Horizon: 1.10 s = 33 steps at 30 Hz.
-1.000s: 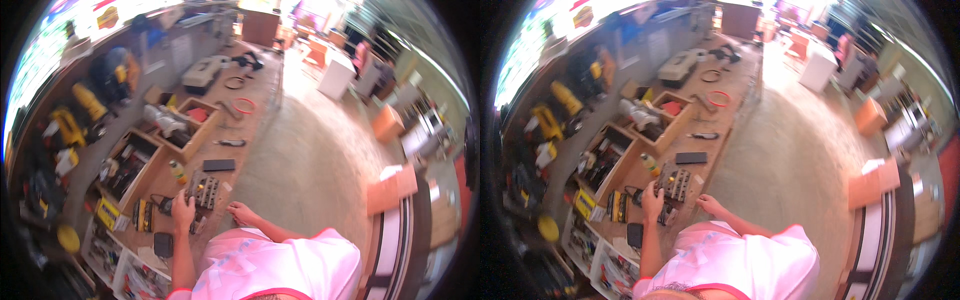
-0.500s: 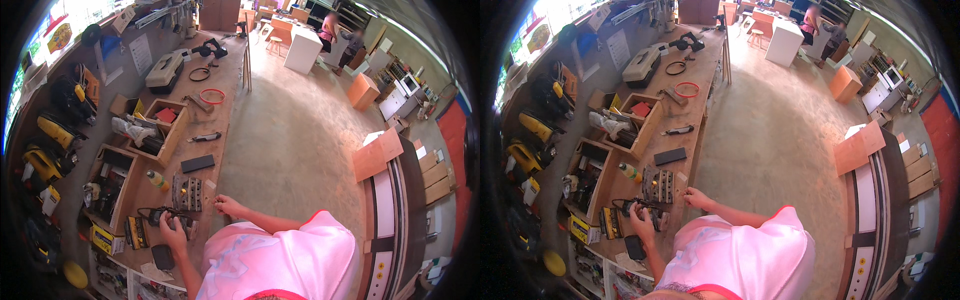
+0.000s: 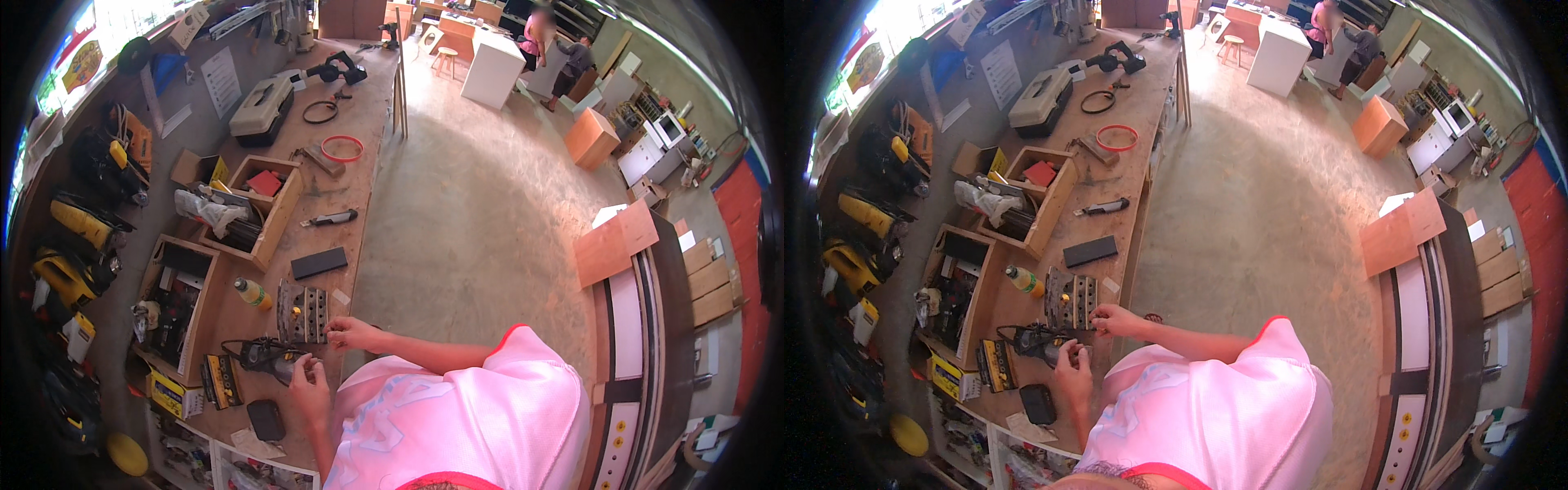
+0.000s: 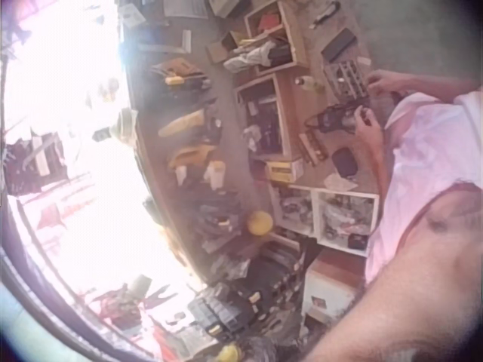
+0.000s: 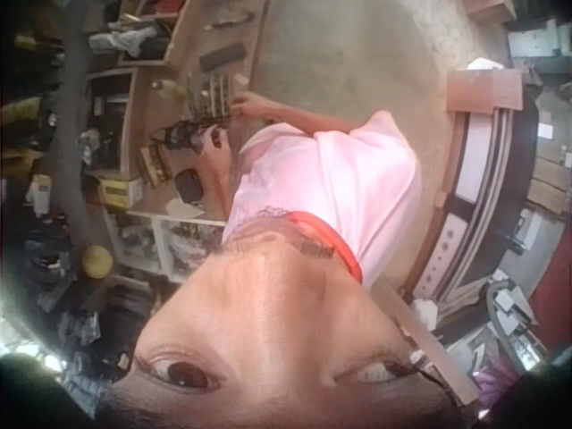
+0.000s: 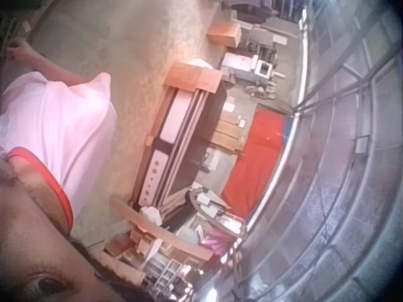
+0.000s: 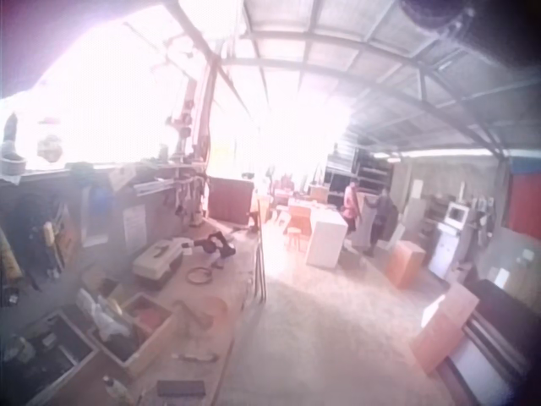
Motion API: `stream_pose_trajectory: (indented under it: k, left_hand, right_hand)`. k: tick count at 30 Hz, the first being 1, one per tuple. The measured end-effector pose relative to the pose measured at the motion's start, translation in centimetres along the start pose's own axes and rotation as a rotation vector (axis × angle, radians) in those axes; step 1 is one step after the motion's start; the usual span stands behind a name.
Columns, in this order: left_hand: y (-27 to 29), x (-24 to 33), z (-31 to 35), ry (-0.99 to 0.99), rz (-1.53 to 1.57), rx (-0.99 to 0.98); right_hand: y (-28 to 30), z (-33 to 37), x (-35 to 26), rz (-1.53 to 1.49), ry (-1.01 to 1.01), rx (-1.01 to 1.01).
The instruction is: The person attaches a small wooden piece to a larger wooden structure using a drill. They then walk to a workbench, open a drawer, and retrieve a small yellow object, which they place on the bench.
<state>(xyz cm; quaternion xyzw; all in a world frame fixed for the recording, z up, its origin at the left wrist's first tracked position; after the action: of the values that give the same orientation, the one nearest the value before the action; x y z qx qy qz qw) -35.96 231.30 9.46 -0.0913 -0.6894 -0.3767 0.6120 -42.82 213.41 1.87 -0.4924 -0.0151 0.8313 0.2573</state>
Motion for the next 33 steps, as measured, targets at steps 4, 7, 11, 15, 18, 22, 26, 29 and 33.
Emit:
stream_pose_trajectory:
  k: [4,7,11,15,18,22,26,29,33]
  left_hand:
    - [-2.1,0.3,-0.1,-0.072,-0.016,-0.019]
    - [-3.2,0.1,-0.4,-0.154,-0.054,-0.028]
    - [-3.7,-0.5,-0.9,-0.255,-0.127,-0.001]
    - [-4.2,-1.2,-0.9,-0.210,-0.109,0.001]
    - [-4.5,-1.4,-1.0,-0.208,-0.160,0.010]
    - [-4.4,-1.8,-1.1,-0.152,-0.159,0.067]
    - [-4.6,-2.6,-1.3,-0.089,-0.070,0.067]
    - [-4.3,-2.9,-1.3,-0.110,-0.017,0.094]
    - [-4.3,-3.2,-1.3,-0.023,0.000,0.107]
  right_hand:
    - [-1.8,-0.1,-0.2,0.022,-0.055,0.012]
    - [-2.6,0.3,-0.5,0.139,-0.077,0.011]
    - [-3.4,0.8,-0.4,0.186,-0.082,0.082]
    - [-3.7,1.6,-0.5,0.144,-0.074,0.085]
    - [-3.5,2.2,-0.6,0.145,-0.085,0.063]
    - [-3.2,2.4,-0.1,0.164,-0.049,0.036]
    - [-3.1,1.9,0.4,0.208,-0.037,0.026]
    - [-3.0,1.9,-0.3,0.211,-0.005,-0.046]
    - [-3.3,2.6,-0.1,-0.043,-0.195,-0.017]
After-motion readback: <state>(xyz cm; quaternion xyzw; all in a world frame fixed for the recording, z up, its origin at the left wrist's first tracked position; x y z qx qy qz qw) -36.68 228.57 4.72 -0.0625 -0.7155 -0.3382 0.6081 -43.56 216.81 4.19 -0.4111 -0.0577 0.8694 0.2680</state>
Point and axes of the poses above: each hand's wrist, its own z-axis away from the middle knuckle, its own y-axis out of the back of the hand, x = y × z, the point moved 4 cm from there along -z, towards the middle knuckle, and after that the axes turned 5 degrees about -y, right-handed, at the moved point
